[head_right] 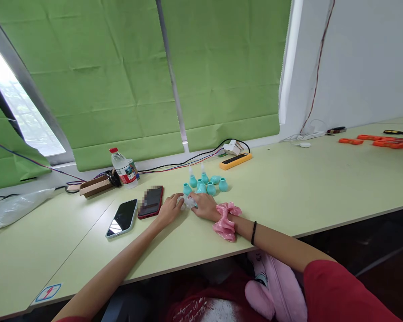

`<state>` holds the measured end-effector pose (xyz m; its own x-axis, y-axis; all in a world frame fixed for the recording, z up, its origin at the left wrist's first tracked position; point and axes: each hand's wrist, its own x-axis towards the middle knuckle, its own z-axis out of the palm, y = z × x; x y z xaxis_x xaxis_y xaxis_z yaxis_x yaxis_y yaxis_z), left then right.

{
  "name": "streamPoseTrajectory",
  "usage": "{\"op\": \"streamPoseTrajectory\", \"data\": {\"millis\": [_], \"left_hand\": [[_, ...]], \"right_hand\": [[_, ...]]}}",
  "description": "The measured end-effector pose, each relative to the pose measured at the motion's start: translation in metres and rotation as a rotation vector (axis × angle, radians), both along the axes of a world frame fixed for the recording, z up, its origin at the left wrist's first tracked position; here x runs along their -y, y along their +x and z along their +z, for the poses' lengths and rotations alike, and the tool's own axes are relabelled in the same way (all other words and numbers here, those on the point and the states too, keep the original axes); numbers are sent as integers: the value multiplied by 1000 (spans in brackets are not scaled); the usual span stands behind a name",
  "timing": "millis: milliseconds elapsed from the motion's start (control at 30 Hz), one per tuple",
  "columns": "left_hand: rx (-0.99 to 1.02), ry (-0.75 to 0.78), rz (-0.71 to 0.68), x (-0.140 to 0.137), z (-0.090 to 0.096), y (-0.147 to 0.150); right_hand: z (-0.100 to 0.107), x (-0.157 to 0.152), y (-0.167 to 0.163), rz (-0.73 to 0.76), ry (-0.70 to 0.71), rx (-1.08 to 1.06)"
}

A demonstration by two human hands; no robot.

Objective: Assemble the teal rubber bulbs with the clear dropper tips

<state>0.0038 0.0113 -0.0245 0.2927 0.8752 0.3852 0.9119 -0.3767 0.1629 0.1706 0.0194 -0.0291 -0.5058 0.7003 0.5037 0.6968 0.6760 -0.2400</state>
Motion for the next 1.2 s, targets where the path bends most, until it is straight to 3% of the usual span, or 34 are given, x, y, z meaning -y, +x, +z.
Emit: {"op": "streamPoseTrajectory", "data": {"millis": [367,667,1000,1100,1200], "left_hand": [[217,97,-67,0,5,-1],[224,143,-149,0,6,0],[-136,61,-118,6,-9,9],[-98,31,-63,8,-4,8],[-13,94,-80,14,8,7]], "right_hand": [[6,1,1,-183,-52,-72],[13,4,-1,-342,-149,-28],[12,16,-2,-72,-5,24],[9,17,-2,-36,18,75],[8,15,-3,-53,17,116]]}}
